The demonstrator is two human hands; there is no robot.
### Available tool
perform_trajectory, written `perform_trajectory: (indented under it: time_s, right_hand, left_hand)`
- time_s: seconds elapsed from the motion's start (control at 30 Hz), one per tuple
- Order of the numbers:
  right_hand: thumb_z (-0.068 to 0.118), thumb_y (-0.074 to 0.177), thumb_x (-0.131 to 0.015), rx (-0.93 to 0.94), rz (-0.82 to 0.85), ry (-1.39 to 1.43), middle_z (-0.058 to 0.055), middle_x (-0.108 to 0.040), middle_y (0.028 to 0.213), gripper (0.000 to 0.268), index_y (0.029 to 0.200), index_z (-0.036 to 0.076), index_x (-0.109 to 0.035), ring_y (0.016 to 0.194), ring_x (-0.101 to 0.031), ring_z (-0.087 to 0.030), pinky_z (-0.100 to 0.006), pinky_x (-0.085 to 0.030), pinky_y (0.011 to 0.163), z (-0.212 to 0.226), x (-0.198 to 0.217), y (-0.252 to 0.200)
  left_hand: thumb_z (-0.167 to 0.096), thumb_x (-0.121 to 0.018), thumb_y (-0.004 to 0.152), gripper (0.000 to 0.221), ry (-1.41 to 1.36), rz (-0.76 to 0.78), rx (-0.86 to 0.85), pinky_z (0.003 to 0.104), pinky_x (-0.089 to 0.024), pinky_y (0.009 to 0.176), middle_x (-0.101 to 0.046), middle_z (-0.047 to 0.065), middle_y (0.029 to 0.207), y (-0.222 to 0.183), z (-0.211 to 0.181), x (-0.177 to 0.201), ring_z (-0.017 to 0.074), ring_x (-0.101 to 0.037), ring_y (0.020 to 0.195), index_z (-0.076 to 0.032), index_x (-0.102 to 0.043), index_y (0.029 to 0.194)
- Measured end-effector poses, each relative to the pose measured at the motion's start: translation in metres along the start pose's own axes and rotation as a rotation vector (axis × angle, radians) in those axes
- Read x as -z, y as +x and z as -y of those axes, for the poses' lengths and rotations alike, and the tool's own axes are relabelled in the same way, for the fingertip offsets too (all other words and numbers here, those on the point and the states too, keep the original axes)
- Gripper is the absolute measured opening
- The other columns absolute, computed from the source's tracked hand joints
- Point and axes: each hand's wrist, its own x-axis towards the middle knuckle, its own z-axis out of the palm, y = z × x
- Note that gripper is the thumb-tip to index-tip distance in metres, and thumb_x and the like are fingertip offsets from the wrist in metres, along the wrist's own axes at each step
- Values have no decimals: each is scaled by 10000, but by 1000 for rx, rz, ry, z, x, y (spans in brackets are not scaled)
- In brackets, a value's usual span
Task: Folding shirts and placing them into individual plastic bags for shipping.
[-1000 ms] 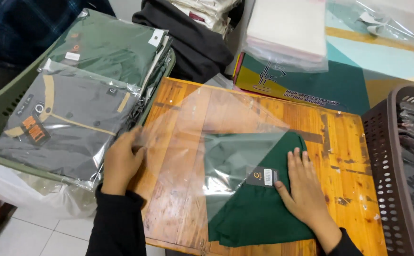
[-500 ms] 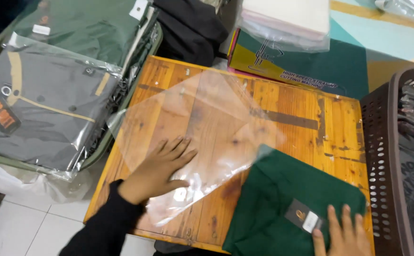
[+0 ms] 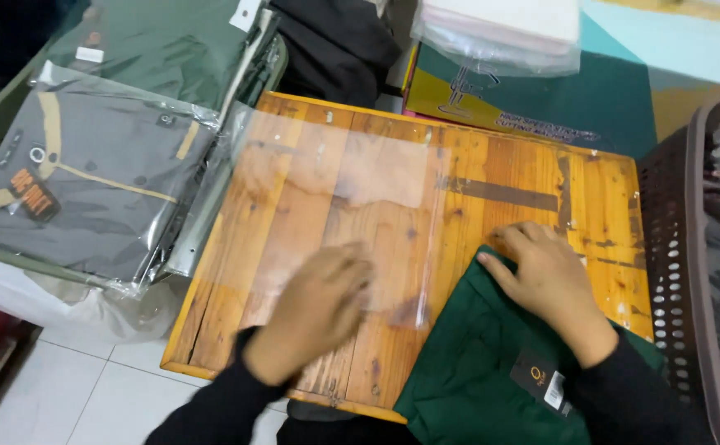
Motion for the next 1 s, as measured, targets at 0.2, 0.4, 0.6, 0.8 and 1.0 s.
perform_trajectory:
  time_s: [0.2,0.4,0.6,0.8,1.0]
  right_hand:
    - [372,892,-745,185,-351,153,-98,-683,1005,388,1248,220,-722,956,-705,-368,-470,-566,817,4,-57,19]
    - [395,930,-711,164,-398,154,-32,-655,975,281,1167,252,-762,946,-690,-291,-405,-549,830,-11,-69,16]
    - [385,944,-700,200,-360,193,-37,-656,979,337,1245,239,-734,894,-683,-279,-411,-545,807,-6,-64,19]
    - [385,907,-723,301,-425,99,-102,-620,1185,468,1359,282,-660,1044,-665,-357,-466,-517,840,12,-51,19]
    - [231,862,-804,476,-721,47,-109,-673,1255,323,1183,252,-784,1158,-662,-362,-451,-511,942,4,-57,21]
  left_hand:
    - [-484,-611,935,694,329,24,75,573,-369,1128,-599,291,1347,41,13,-74,461,-525,1347,77,-585,1343]
    - [-339,-431,1058,580,303,182,129,573,-168,1229,-455,253,1569,35,34,-95,413,-354,1502,35,-475,1499]
    - [-295,-391,1053,535,269,157,113,560,-170,1229,-478,233,1564,30,45,-97,388,-373,1503,14,-523,1469]
    - [-287,-414,1036,536,113,156,34,536,-221,1203,-508,189,1557,29,47,-99,371,-426,1481,-47,-501,1506]
    - [-281,-469,982,637,-107,230,-37,575,-219,1221,-428,202,1615,35,44,-89,403,-369,1514,-59,-401,1576]
